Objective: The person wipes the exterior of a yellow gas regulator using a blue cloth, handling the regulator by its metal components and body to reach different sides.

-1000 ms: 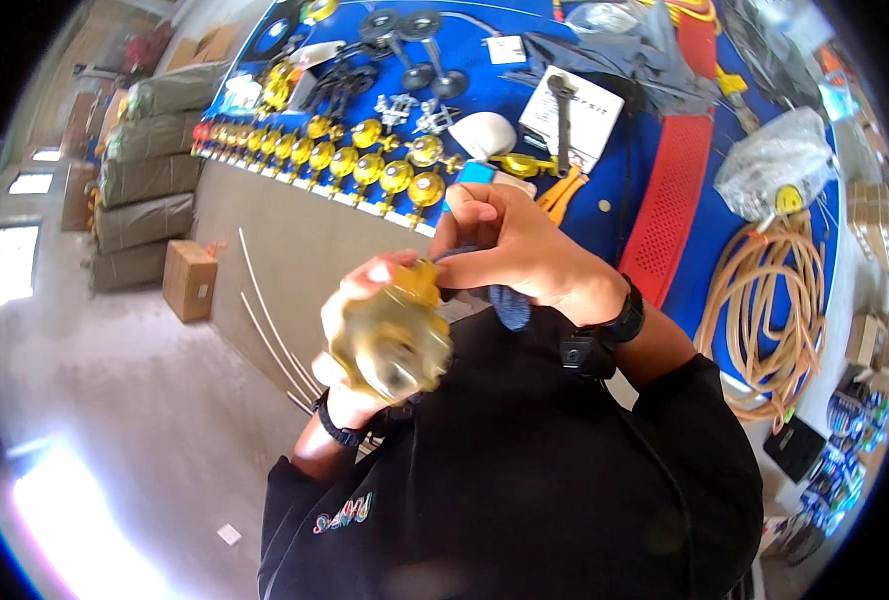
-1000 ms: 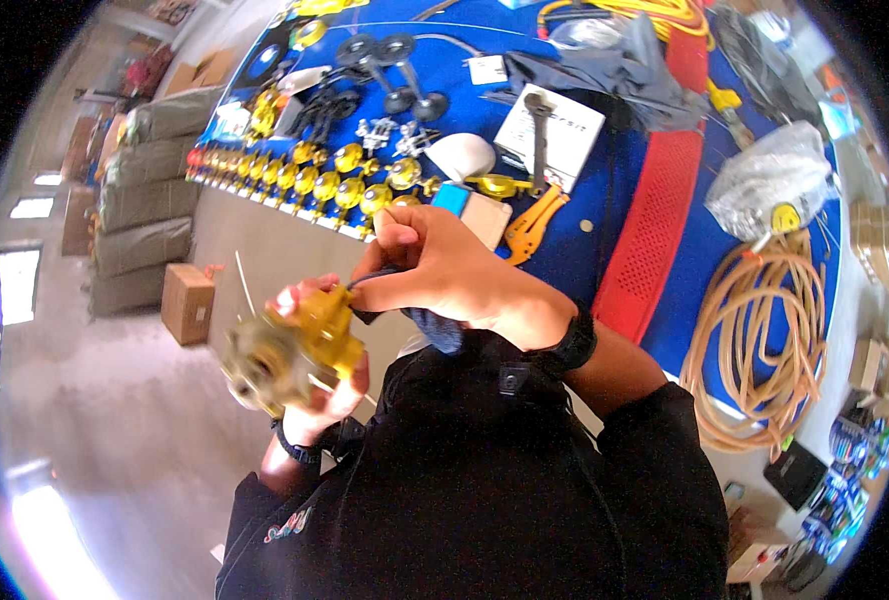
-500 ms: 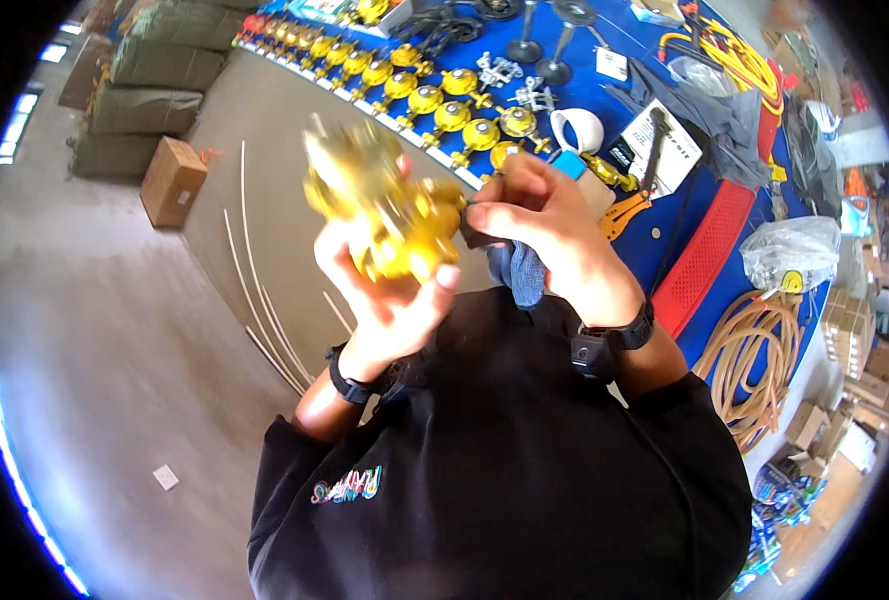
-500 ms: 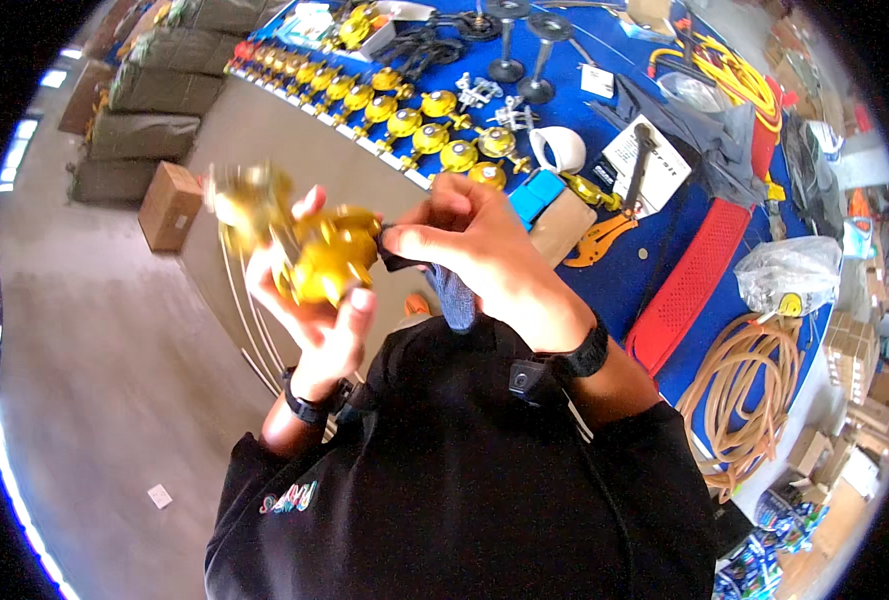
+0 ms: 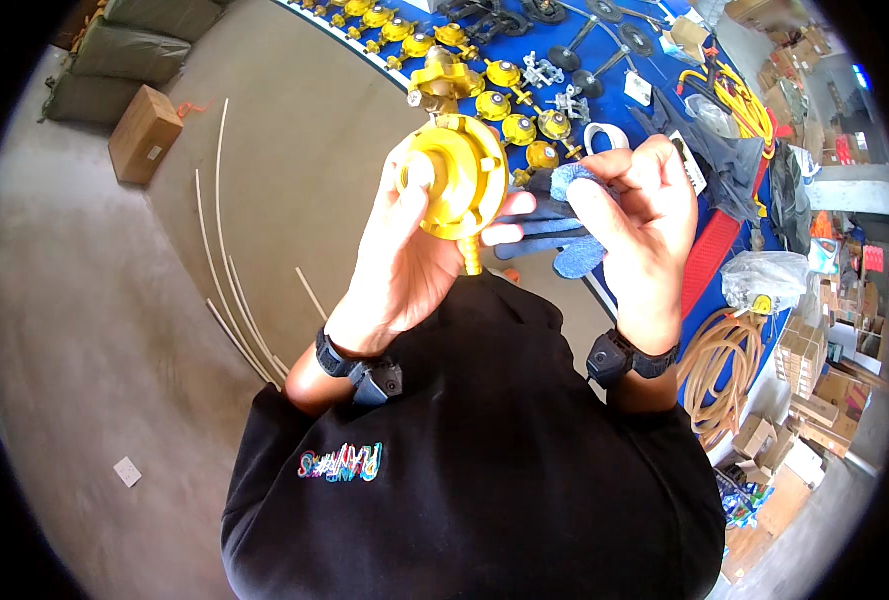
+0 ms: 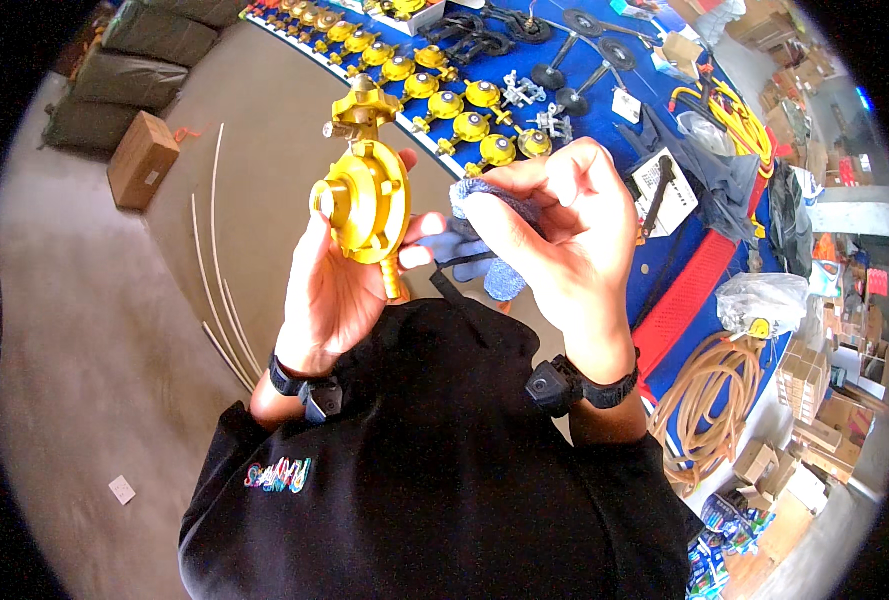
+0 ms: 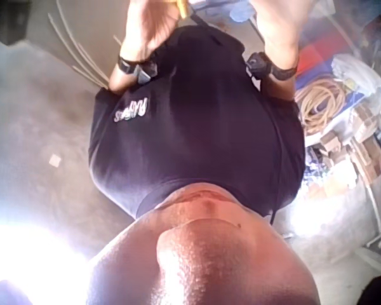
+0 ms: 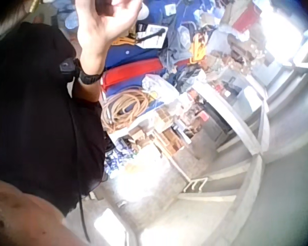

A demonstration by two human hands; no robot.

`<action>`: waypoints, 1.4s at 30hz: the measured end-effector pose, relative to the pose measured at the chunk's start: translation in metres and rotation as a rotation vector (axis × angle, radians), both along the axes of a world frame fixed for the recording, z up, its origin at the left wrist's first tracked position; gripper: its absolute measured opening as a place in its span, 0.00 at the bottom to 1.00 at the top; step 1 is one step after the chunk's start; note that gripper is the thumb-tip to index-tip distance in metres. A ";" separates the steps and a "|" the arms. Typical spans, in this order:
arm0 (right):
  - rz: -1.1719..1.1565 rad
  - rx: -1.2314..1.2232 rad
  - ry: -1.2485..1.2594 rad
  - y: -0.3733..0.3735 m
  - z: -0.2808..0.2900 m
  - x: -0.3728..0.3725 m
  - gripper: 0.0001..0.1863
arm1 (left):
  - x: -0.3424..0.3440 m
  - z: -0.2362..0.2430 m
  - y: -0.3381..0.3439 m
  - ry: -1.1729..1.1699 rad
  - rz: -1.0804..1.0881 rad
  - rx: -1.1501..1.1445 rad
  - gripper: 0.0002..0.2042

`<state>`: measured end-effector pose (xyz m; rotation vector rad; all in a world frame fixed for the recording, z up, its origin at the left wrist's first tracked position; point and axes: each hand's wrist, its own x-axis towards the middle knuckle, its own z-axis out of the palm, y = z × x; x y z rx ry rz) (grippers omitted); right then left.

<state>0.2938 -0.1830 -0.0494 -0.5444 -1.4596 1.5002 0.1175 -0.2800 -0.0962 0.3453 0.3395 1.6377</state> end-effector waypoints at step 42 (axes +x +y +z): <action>-0.410 0.647 -0.941 0.156 -0.315 0.188 0.19 | 0.181 -0.020 0.113 0.397 0.226 -0.282 0.31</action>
